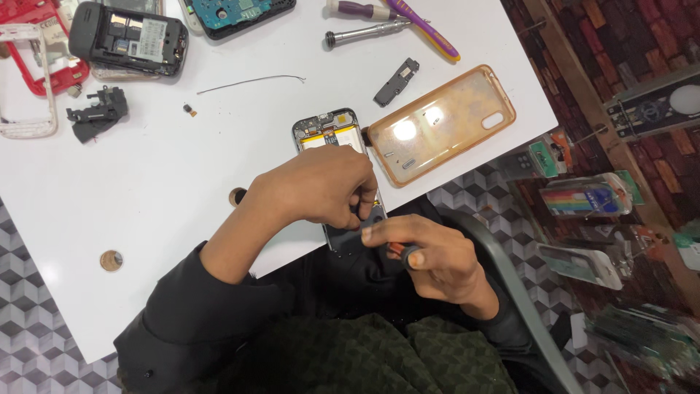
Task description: The person uses a screwdriver to remove screws from a black metal plate on a disassembled smartphone. They then lift the plate and set it aside, exposing the internal components of the phone.
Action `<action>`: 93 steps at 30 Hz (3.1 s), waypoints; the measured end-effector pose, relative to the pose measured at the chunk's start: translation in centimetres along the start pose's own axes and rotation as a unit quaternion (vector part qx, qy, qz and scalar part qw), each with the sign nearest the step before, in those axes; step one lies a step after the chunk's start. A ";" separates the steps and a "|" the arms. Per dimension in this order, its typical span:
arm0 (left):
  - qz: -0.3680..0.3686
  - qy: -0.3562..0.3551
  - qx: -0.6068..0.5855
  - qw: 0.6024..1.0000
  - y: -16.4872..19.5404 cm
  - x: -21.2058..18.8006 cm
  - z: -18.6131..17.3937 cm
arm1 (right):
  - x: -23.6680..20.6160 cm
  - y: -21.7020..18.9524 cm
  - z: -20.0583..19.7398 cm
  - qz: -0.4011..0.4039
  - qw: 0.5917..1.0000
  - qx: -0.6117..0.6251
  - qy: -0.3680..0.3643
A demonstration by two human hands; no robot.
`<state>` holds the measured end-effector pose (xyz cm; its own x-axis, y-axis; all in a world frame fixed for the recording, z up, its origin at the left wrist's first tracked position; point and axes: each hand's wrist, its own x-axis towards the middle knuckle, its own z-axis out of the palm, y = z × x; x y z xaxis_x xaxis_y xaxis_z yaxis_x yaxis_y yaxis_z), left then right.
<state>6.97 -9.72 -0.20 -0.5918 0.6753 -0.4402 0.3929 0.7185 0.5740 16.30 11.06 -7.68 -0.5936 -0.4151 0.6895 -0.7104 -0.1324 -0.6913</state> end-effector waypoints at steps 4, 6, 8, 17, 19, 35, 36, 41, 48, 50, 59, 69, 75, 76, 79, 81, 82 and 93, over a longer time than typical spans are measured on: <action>0.002 0.004 -0.008 1.000 0.1 -0.1 -0.1 | 0.1 0.5 0.5 -0.043 0.988 -0.146 0.007; 0.005 0.006 -0.004 1.000 0.1 -0.1 -0.1 | 0.2 0.5 0.5 -0.027 0.991 -0.127 0.012; 0.006 0.008 0.004 1.000 0.1 0.0 0.0 | 0.4 0.4 0.4 0.017 1.000 0.000 -0.009; 0.003 0.009 0.000 1.000 -0.2 0.0 0.1 | 1.3 0.2 1.5 -0.045 0.987 -0.155 0.024; 0.010 0.015 0.001 1.000 -0.1 -0.1 0.0 | 1.1 -1.3 1.2 0.035 0.991 -0.128 -0.024; 0.000 -0.001 0.008 1.000 0.4 0.0 -0.5 | 0.3 -2.8 1.1 0.042 0.970 -0.231 -0.066; 0.007 0.000 0.014 1.000 0.4 -0.1 -0.4 | 0.5 -2.8 1.3 0.034 0.966 -0.254 -0.045; 0.039 0.004 0.020 0.999 0.3 -0.5 -0.2 | 1.7 -3.5 1.2 0.067 0.987 -0.127 -0.072; 0.003 -0.006 0.030 1.000 0.7 -0.6 -0.1 | 2.7 -3.0 4.8 -0.096 0.923 -0.371 0.039; 0.001 -0.010 0.035 0.999 0.9 -0.7 -0.1 | 2.1 -3.1 4.4 0.053 0.953 -0.299 0.025; -0.003 0.005 0.029 1.000 0.7 -0.8 -0.1 | 1.1 -4.1 3.9 -0.029 0.919 -0.390 -0.047; 0.005 -0.009 0.029 1.000 1.0 -1.3 -0.2 | 0.5 -2.4 0.5 0.025 0.872 -0.487 0.055; -0.023 -0.020 0.017 0.999 1.4 -1.3 -0.4 | 1.7 0.6 -0.5 0.048 0.949 -0.219 0.221; -0.023 -0.021 0.018 0.999 1.4 -1.4 -0.4 | 1.7 0.7 -0.3 0.046 0.949 -0.221 0.218; -0.023 -0.022 0.017 0.999 1.6 -1.6 -0.5 | 1.9 1.2 0.1 0.058 0.916 -0.349 0.191; -0.020 -0.018 0.014 1.000 1.6 -1.6 -0.6 | 2.0 1.2 0.2 0.052 0.926 -0.317 0.199; -0.029 -0.025 0.009 0.999 1.6 -1.5 -0.5 | 2.0 1.2 0.1 0.049 0.930 -0.302 0.203; -0.020 -0.018 0.006 1.000 1.4 -1.8 -0.6 | 1.5 1.8 0.3 0.034 0.941 -0.267 0.204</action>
<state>8.16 -10.04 1.78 -0.5816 0.6518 -0.4867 0.3783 0.7464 0.5475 14.27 9.94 -7.96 -0.6625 -0.0113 0.7490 -0.6898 0.3990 -0.6041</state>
